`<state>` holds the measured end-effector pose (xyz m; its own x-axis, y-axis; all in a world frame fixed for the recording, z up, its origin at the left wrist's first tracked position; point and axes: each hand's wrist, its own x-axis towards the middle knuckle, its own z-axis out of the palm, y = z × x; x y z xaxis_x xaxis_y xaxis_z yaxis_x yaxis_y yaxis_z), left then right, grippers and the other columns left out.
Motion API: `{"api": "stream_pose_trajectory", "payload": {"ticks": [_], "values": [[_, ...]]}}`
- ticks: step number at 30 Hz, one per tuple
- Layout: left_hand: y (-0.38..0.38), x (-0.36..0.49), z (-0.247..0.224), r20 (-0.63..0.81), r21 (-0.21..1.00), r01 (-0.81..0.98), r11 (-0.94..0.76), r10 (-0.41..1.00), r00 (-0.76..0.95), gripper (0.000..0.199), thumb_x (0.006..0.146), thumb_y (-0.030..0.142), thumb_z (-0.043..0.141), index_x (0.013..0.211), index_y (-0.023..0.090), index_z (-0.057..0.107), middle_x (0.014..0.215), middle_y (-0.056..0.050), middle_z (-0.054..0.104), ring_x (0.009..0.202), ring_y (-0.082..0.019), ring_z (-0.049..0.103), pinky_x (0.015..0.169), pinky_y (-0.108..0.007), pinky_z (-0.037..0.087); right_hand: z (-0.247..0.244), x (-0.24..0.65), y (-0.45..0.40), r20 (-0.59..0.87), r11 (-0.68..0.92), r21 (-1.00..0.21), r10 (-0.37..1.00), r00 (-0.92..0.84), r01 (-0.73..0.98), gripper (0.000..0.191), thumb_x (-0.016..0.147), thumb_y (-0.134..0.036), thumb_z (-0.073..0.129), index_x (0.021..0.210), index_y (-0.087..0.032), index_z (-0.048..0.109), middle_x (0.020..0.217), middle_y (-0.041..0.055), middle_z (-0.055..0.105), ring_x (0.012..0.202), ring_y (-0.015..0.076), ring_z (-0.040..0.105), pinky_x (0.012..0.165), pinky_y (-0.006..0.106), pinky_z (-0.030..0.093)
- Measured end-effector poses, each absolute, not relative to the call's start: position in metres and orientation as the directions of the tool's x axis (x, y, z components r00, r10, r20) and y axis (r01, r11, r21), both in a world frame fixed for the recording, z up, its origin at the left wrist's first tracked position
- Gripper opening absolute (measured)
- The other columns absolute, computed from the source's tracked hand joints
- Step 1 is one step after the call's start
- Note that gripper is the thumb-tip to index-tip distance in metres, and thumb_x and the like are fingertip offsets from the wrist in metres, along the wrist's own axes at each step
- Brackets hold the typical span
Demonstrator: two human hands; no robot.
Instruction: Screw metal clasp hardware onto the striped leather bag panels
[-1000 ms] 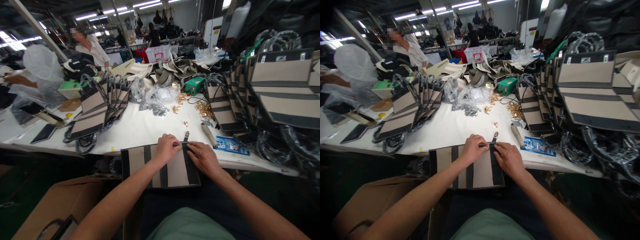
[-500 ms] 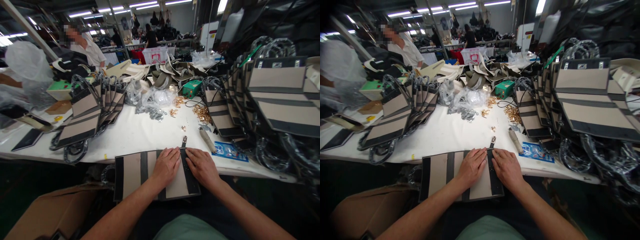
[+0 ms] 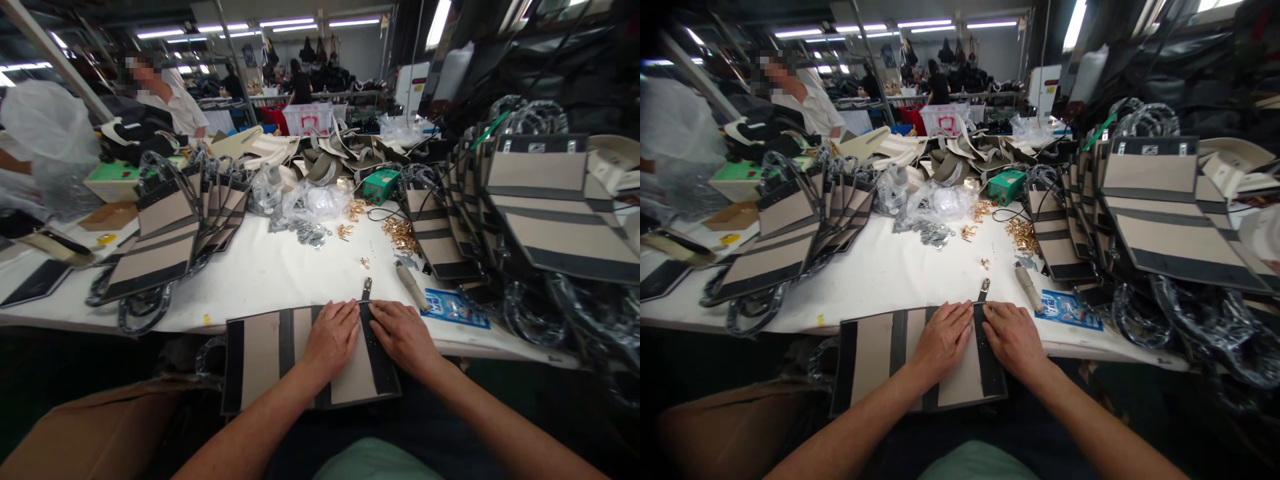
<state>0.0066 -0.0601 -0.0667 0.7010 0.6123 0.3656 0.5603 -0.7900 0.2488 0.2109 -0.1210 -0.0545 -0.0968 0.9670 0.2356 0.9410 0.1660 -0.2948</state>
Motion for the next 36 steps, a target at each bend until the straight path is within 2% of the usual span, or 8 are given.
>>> {"api": "stream_pose_trajectory", "payload": {"ticks": [3, 6, 12, 17, 20, 26, 31, 36], "values": [[-0.06, 0.007, -0.066, 0.368, 0.256, 0.564, -0.785, 0.618, 0.694, 0.04, 0.1, 0.023, 0.052, 0.139, 0.018, 0.06, 0.148, -0.007, 0.06, 0.13, -0.027, 0.059, 0.117, -0.055, 0.046, -0.046, 0.222, -0.105, 0.206, 0.194, -0.438, 0.972, -0.112, 0.878, 0.029, 0.103, -0.035, 0.052, 0.119, -0.027, 0.075, 0.121, 0.0054, 0.073, 0.111, 0.0236, 0.067, 0.095, 0.038, 0.05], [-0.059, 0.007, -0.065, 0.38, 0.254, 0.563, -0.786, 0.617, 0.689, 0.04, 0.099, 0.022, 0.053, 0.138, 0.018, 0.061, 0.147, -0.006, 0.061, 0.128, -0.027, 0.06, 0.116, -0.055, 0.047, -0.04, 0.233, -0.075, 0.176, 0.142, -0.544, 0.983, -0.053, 0.827, 0.028, 0.101, -0.04, 0.054, 0.105, -0.028, 0.078, 0.108, 0.0035, 0.076, 0.098, 0.0192, 0.071, 0.09, 0.031, 0.052], [-0.058, 0.007, -0.067, 0.409, 0.274, 0.559, -0.782, 0.621, 0.668, 0.04, 0.097, 0.021, 0.054, 0.136, 0.02, 0.062, 0.144, -0.006, 0.064, 0.126, -0.027, 0.062, 0.114, -0.055, 0.049, -0.038, 0.256, -0.012, 0.141, -0.028, -0.34, 0.987, 0.08, 0.94, 0.027, 0.099, -0.039, 0.055, 0.112, -0.029, 0.077, 0.113, 0.002, 0.075, 0.1, 0.0198, 0.07, 0.088, 0.03, 0.05], [-0.057, 0.007, -0.066, 0.433, 0.298, 0.547, -0.782, 0.622, 0.653, 0.041, 0.096, 0.019, 0.056, 0.136, 0.021, 0.062, 0.142, -0.006, 0.065, 0.125, -0.025, 0.062, 0.114, -0.054, 0.049, -0.025, 0.3, 0.019, 0.124, -0.12, -0.226, 0.981, 0.15, 0.967, 0.031, 0.097, -0.032, 0.054, 0.118, -0.024, 0.075, 0.126, 0.0071, 0.071, 0.106, 0.0238, 0.067, 0.087, 0.031, 0.049], [-0.057, 0.008, -0.064, 0.434, 0.308, 0.544, -0.781, 0.624, 0.65, 0.041, 0.096, 0.02, 0.055, 0.136, 0.021, 0.062, 0.143, -0.005, 0.065, 0.126, -0.026, 0.062, 0.114, -0.054, 0.049, -0.015, 0.327, 0.029, 0.104, -0.141, -0.174, 0.982, 0.161, 0.975, 0.03, 0.097, -0.027, 0.051, 0.115, -0.023, 0.075, 0.124, 0.0084, 0.071, 0.106, 0.0243, 0.066, 0.085, 0.03, 0.048], [-0.058, 0.007, -0.064, 0.413, 0.33, 0.548, -0.768, 0.64, 0.648, 0.041, 0.096, 0.02, 0.053, 0.136, 0.022, 0.061, 0.145, -0.004, 0.063, 0.127, -0.026, 0.061, 0.115, -0.055, 0.048, -0.016, 0.325, 0.038, 0.072, -0.087, -0.183, 0.992, 0.102, 0.979, 0.029, 0.096, -0.03, 0.054, 0.114, -0.023, 0.076, 0.126, 0.0076, 0.071, 0.111, 0.0249, 0.065, 0.09, 0.031, 0.048], [-0.059, 0.006, -0.065, 0.397, 0.344, 0.557, -0.756, 0.655, 0.644, 0.041, 0.096, 0.022, 0.054, 0.137, 0.022, 0.061, 0.145, -0.003, 0.063, 0.129, -0.026, 0.06, 0.116, -0.054, 0.047, -0.03, 0.278, 0.038, 0.041, -0.014, -0.252, 0.999, 0.026, 0.968, 0.038, 0.093, -0.054, 0.06, 0.117, -0.03, 0.076, 0.122, 0.0026, 0.073, 0.104, 0.0228, 0.068, 0.085, 0.03, 0.05], [-0.06, 0.007, -0.064, 0.398, 0.344, 0.563, -0.751, 0.66, 0.637, 0.041, 0.097, 0.022, 0.053, 0.137, 0.022, 0.061, 0.146, -0.002, 0.062, 0.128, -0.026, 0.061, 0.116, -0.054, 0.048, -0.036, 0.25, 0.047, 0.037, 0.01, -0.242, 0.999, -0.001, 0.97, 0.026, 0.092, -0.042, 0.059, 0.101, -0.029, 0.079, 0.107, 0.0042, 0.075, 0.095, 0.0222, 0.068, 0.076, 0.029, 0.047]]}}
